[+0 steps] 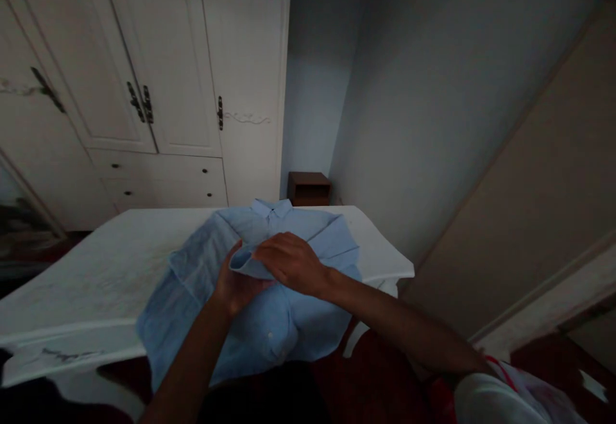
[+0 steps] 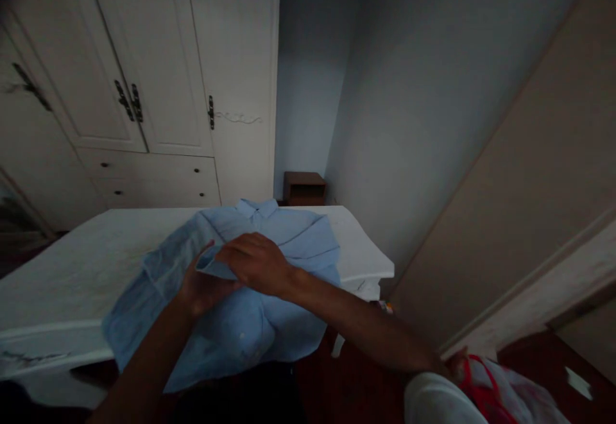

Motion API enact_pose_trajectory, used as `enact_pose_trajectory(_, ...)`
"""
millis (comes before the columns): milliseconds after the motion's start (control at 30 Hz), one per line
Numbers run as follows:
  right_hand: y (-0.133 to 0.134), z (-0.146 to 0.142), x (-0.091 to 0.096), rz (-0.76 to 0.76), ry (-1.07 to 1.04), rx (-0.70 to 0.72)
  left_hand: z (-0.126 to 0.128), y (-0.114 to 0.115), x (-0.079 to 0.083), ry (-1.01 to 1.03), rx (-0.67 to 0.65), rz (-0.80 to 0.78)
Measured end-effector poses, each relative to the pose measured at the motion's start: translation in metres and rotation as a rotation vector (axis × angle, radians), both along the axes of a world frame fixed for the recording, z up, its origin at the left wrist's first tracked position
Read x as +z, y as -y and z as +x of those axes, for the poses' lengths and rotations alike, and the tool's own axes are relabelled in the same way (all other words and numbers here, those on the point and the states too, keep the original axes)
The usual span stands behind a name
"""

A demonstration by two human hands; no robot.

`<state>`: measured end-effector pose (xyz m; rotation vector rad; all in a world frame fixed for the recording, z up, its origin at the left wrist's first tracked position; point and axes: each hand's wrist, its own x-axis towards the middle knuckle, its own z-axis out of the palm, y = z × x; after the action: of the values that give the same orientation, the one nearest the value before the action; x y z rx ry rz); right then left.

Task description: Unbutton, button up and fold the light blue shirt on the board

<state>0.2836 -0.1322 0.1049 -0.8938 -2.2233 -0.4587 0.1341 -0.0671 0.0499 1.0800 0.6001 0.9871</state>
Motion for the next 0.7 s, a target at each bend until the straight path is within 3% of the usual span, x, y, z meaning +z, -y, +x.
enact_pose_trajectory(100, 0.011, -0.005, -0.018, -0.013, -0.058, 0.021, -0.034, 0.028, -0.002, 0.147, -0.101, -0.421)
enact_pose_trajectory(233, 0.024, -0.014, -0.038, -0.034, -0.269, -0.006, -0.054, 0.071, -0.007, 0.246, 0.029, -0.655)
enact_pose_trajectory(333, 0.033, -0.026, -0.053, -0.056, -0.292, 0.019, -0.057, 0.091, -0.012, 0.267, 0.015, -0.679)
enact_pose_trajectory(500, 0.056, -0.038, -0.069, -0.186, -0.063, 0.208, -0.053, 0.099, -0.028, 0.134, -0.022, -0.546)
enact_pose_trajectory(600, 0.072, -0.030, -0.069, -0.295, -0.007, 0.279, -0.048, 0.101, -0.038, 0.027, 0.032, -0.479)
enact_pose_trajectory(700, 0.085, -0.008, -0.065, -0.371, -0.083, 0.256, -0.042, 0.104, -0.044, -0.096, 0.144, -0.442)
